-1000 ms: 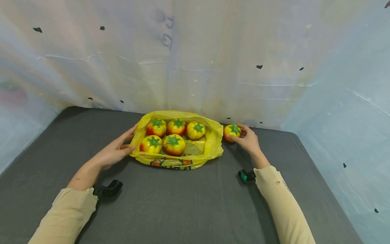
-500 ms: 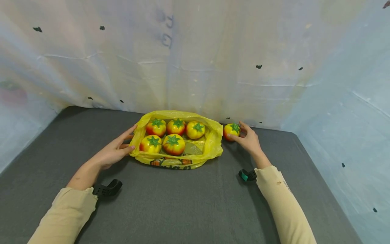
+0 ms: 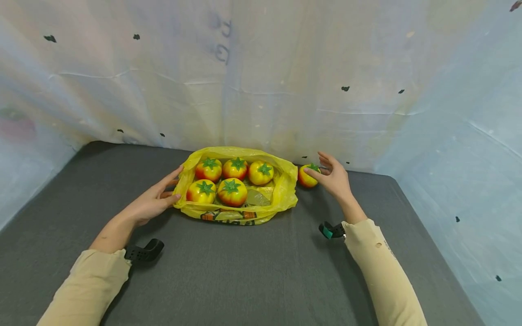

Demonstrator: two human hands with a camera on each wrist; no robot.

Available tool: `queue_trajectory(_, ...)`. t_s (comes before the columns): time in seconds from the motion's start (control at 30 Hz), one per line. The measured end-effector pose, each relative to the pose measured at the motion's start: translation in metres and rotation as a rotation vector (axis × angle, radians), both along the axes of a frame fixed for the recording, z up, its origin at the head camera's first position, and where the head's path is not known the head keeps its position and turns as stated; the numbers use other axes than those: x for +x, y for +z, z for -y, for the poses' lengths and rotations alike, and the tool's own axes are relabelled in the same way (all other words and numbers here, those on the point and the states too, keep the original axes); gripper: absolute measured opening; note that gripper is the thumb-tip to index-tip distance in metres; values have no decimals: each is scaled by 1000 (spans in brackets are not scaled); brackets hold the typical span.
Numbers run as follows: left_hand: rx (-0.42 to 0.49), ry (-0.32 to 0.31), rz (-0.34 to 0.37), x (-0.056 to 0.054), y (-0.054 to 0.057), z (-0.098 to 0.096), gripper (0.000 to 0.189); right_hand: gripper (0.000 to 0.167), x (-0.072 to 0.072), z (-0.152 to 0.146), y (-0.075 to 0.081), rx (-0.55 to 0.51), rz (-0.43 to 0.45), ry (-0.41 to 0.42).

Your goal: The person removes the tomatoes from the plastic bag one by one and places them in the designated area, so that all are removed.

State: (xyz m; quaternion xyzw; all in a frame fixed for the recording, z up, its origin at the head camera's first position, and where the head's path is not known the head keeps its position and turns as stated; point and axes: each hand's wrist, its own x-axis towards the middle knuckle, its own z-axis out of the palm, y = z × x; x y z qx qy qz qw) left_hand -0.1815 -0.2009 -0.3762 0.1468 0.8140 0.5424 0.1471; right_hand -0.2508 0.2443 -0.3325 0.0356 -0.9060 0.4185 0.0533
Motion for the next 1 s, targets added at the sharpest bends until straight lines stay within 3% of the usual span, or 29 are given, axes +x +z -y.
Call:
queue_trajectory(0.17,0,7,-8,1,-2,0,77,66,3,19,3,-81,-123,38)
queue_trajectory(0.37,0,16,-2,1,-2,-1,77,56,8,47,3,-141,-167,98)
queue_trajectory(0.7,-28,16,-10,1,-2,-2,76,50,12,70,-5,-203,-135,185)
queue_trajectory(1.0,-26,17,-19,1,0,-1,76,52,10,86,-17,-182,-122,224)
